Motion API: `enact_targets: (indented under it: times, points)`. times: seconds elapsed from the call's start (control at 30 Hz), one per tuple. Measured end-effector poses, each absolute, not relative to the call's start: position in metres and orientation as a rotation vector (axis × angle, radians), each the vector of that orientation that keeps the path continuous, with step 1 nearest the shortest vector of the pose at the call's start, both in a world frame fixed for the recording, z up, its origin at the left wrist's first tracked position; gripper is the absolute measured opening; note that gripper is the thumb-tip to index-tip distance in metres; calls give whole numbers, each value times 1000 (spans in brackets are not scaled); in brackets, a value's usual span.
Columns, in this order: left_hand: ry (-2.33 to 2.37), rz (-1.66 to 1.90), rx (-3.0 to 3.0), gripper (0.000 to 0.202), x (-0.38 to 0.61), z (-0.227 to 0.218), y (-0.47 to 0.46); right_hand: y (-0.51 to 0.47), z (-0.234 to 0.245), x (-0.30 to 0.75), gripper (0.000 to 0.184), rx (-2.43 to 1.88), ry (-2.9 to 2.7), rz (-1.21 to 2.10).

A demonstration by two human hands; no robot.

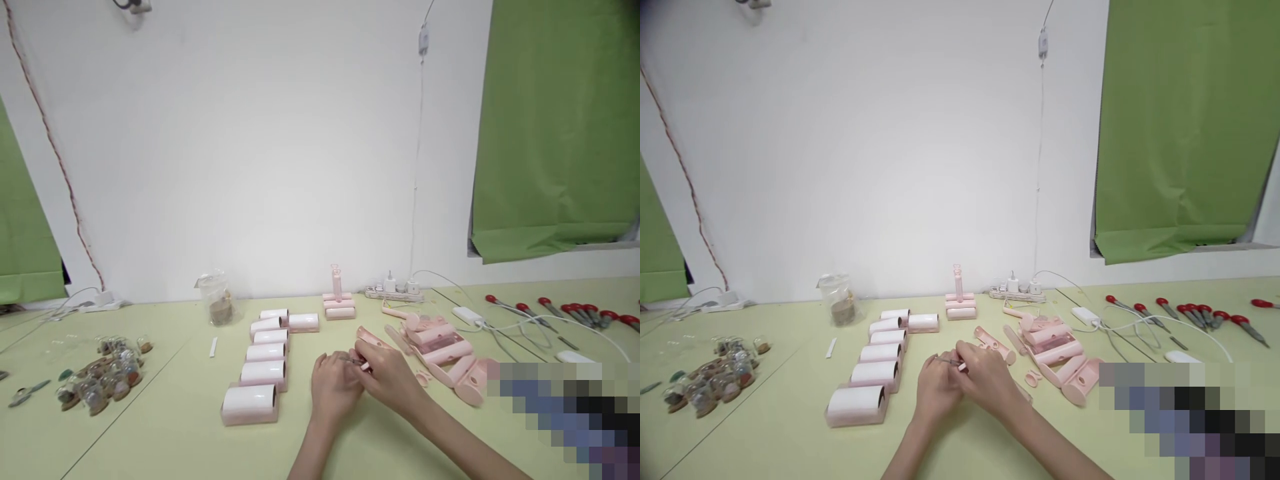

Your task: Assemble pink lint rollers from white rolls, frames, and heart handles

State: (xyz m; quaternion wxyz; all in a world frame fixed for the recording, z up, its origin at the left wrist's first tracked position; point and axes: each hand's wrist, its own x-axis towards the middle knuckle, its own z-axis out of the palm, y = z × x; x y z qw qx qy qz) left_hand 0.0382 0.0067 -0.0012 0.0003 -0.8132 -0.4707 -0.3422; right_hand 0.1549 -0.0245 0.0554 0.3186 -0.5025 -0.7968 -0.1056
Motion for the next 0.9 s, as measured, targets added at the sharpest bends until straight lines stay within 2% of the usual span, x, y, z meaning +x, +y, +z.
enact_targets:
  times: [0.27, 0.47, 0.67, 0.9]
  points:
    - [-1530, -903, -2513, 11, 35, -7, 3, -39, 57, 167, 25, -1482, -2112, -650]
    - [-1471, -884, -2501, 10, 34, -8, -1, -43, 61, 171, 24, -1302, -2268, -668]
    - [-1487, -930, -2452, 13, 35, -5, -2, -43, 74, 166, 25, -1099, -2198, -904]
    - [-1436, -917, -2513, 8, 33, -9, -2, -41, 80, 171, 23, -920, -2631, -986]
